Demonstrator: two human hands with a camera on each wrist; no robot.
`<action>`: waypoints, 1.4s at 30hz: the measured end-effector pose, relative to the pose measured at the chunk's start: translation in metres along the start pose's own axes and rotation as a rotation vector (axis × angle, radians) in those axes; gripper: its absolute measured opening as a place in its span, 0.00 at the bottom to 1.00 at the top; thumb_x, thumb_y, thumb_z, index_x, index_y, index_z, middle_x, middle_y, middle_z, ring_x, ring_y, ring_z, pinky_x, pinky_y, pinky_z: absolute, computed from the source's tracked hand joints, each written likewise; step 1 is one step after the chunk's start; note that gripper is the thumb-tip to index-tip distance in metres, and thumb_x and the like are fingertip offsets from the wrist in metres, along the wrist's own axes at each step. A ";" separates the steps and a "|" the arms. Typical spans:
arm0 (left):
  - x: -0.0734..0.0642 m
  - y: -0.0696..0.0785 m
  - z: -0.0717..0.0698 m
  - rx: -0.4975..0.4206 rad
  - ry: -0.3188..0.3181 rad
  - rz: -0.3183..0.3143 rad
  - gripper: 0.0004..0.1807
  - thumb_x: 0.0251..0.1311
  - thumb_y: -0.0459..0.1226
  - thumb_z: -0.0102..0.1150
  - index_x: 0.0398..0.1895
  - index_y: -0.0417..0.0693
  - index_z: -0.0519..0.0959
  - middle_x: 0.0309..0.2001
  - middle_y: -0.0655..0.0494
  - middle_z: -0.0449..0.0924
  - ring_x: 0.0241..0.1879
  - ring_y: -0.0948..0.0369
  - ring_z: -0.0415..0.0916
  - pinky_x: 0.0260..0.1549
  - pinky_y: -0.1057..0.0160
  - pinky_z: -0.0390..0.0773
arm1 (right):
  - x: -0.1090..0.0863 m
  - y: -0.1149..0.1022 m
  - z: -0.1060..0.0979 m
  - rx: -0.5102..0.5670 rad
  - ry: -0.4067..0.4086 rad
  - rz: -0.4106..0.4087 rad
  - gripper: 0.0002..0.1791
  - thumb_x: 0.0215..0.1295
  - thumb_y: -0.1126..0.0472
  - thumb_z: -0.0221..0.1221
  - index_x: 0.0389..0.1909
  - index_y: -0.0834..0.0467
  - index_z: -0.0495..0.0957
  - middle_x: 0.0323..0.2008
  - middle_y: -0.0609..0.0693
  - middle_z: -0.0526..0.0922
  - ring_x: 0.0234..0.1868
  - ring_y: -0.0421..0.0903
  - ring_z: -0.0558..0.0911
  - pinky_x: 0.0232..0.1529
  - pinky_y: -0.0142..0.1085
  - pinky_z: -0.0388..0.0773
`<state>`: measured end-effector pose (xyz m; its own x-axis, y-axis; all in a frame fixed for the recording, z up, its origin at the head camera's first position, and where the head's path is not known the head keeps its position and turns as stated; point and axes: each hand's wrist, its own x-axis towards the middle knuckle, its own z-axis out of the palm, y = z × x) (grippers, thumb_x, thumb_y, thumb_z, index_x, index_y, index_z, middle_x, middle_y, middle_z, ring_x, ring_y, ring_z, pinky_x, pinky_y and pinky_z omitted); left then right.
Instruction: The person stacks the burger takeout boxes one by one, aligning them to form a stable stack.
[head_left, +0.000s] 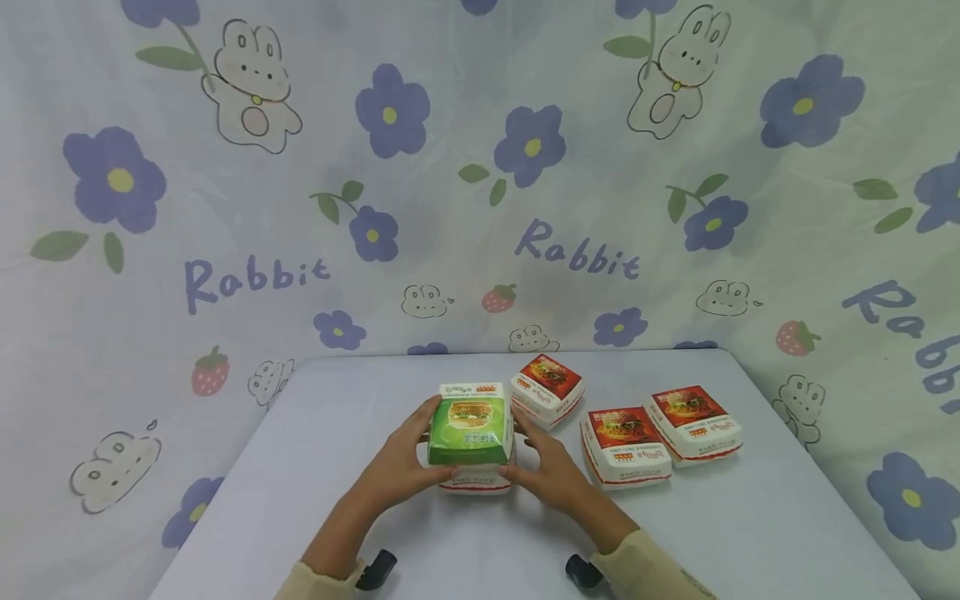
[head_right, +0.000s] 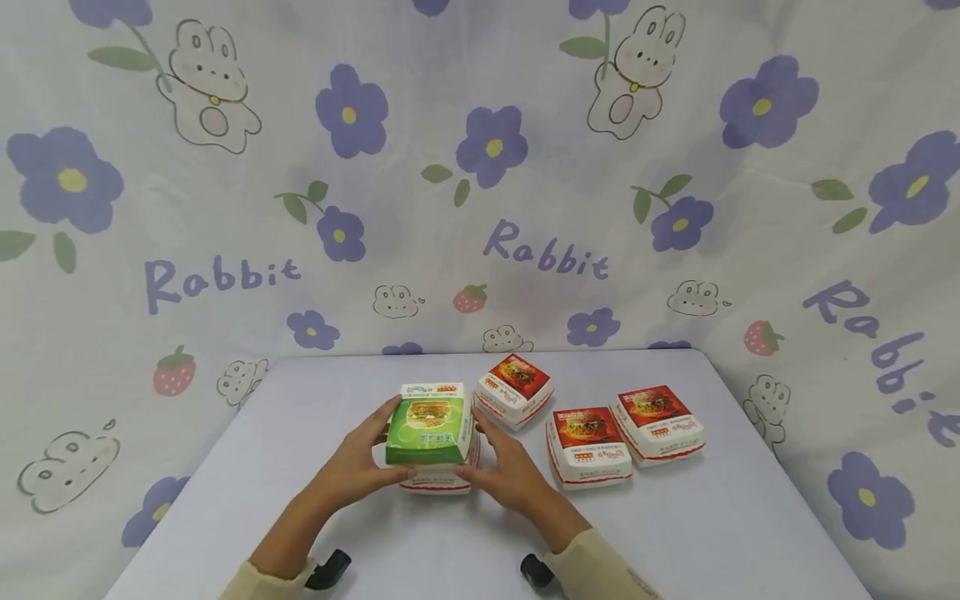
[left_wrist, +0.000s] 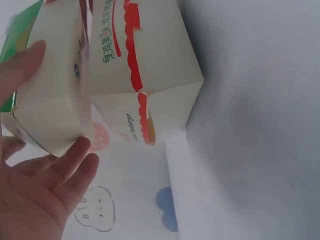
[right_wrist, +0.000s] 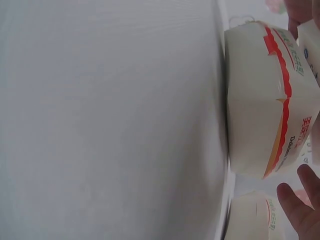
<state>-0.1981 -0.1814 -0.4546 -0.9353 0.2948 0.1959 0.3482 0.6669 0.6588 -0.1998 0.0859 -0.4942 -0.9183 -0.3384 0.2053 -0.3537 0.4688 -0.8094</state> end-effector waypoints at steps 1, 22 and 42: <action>0.000 0.000 0.000 -0.003 -0.004 0.007 0.64 0.39 0.52 0.79 0.78 0.66 0.47 0.74 0.64 0.53 0.59 0.53 0.72 0.56 0.49 0.74 | 0.000 0.001 -0.001 -0.001 0.002 0.000 0.52 0.55 0.34 0.65 0.76 0.33 0.45 0.71 0.45 0.62 0.69 0.49 0.64 0.63 0.50 0.68; 0.001 -0.009 0.005 0.052 -0.017 0.008 0.64 0.42 0.52 0.77 0.78 0.69 0.43 0.76 0.66 0.47 0.60 0.54 0.70 0.55 0.51 0.75 | 0.001 0.006 -0.001 0.061 -0.022 -0.006 0.50 0.56 0.39 0.66 0.75 0.29 0.47 0.72 0.40 0.59 0.66 0.50 0.69 0.60 0.48 0.71; -0.003 -0.035 0.021 -0.103 -0.203 -0.075 0.71 0.40 0.55 0.77 0.75 0.77 0.28 0.70 0.48 0.64 0.61 0.45 0.70 0.58 0.43 0.70 | 0.001 0.016 -0.001 0.005 -0.088 0.045 0.63 0.45 0.45 0.75 0.75 0.28 0.40 0.74 0.44 0.55 0.64 0.52 0.71 0.58 0.45 0.74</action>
<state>-0.2061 -0.1918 -0.4935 -0.9228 0.3853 0.0000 0.2598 0.6222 0.7385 -0.2060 0.0936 -0.5067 -0.9140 -0.3875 0.1200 -0.3114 0.4807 -0.8197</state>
